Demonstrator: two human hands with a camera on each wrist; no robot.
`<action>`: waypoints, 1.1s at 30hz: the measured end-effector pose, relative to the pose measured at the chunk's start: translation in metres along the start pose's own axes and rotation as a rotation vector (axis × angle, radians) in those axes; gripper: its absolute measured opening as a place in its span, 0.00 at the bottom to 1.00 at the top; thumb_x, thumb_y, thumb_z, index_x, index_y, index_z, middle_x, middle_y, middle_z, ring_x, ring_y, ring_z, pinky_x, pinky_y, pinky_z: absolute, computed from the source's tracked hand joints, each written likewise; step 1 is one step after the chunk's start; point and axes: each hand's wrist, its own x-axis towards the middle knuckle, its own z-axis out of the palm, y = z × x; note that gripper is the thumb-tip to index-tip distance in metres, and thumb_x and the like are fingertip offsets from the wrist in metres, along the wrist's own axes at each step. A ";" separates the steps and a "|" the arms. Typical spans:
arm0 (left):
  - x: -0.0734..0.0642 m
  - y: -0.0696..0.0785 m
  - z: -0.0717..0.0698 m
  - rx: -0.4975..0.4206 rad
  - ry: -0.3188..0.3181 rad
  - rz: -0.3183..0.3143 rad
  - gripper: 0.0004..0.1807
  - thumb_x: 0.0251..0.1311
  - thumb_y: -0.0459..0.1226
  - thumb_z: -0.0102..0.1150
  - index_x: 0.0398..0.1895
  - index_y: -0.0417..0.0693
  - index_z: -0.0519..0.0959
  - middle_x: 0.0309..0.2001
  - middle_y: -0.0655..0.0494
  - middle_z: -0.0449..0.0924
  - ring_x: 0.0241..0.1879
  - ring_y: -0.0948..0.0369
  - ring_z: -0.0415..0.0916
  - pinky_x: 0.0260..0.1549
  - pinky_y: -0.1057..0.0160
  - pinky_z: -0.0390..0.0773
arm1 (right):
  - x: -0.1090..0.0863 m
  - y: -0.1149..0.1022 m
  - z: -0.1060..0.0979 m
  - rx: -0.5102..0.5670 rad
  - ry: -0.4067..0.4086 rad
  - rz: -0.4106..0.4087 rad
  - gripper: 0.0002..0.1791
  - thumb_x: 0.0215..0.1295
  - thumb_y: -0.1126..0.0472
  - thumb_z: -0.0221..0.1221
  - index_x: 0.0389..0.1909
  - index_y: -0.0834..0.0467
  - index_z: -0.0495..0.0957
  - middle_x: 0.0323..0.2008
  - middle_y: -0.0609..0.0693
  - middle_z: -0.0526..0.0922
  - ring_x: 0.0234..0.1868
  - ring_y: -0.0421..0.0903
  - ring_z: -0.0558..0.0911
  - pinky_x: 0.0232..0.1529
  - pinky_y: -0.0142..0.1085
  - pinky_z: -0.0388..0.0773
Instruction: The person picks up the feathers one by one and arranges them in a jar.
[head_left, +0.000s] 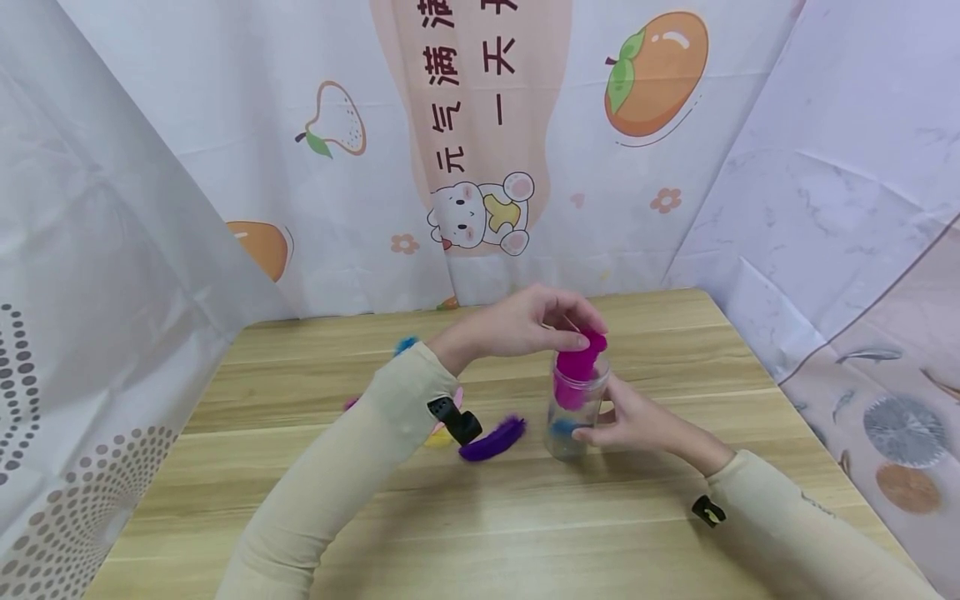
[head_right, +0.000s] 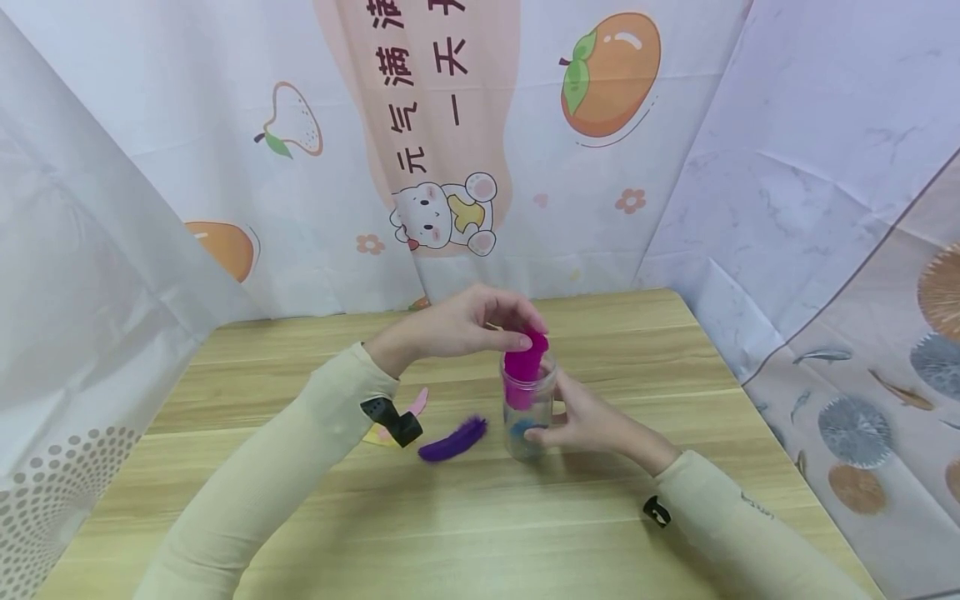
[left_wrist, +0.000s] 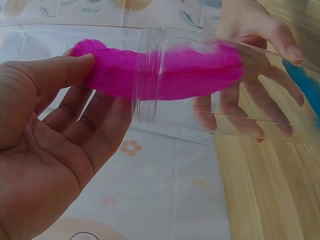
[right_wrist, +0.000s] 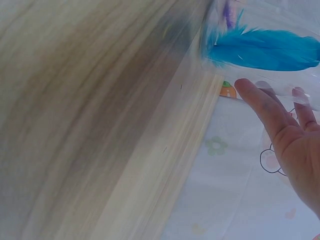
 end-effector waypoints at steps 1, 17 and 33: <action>0.000 0.000 0.000 0.000 0.001 0.003 0.12 0.69 0.27 0.60 0.53 0.36 0.81 0.48 0.50 0.84 0.49 0.57 0.82 0.51 0.60 0.82 | 0.000 0.000 0.000 -0.003 0.000 -0.002 0.47 0.58 0.66 0.73 0.73 0.53 0.56 0.62 0.59 0.71 0.58 0.57 0.78 0.48 0.47 0.85; -0.002 -0.003 -0.001 0.011 0.009 0.021 0.12 0.69 0.27 0.59 0.54 0.36 0.80 0.49 0.50 0.83 0.49 0.52 0.82 0.53 0.62 0.80 | 0.002 0.000 0.001 0.017 0.009 -0.025 0.50 0.57 0.66 0.74 0.74 0.51 0.53 0.71 0.64 0.60 0.64 0.66 0.71 0.47 0.48 0.85; -0.012 -0.011 -0.006 -0.062 0.086 -0.031 0.14 0.70 0.30 0.59 0.56 0.38 0.79 0.52 0.50 0.81 0.50 0.49 0.80 0.46 0.56 0.84 | 0.002 0.000 0.000 0.018 0.008 -0.029 0.51 0.57 0.66 0.74 0.75 0.59 0.52 0.70 0.62 0.62 0.62 0.66 0.73 0.47 0.47 0.85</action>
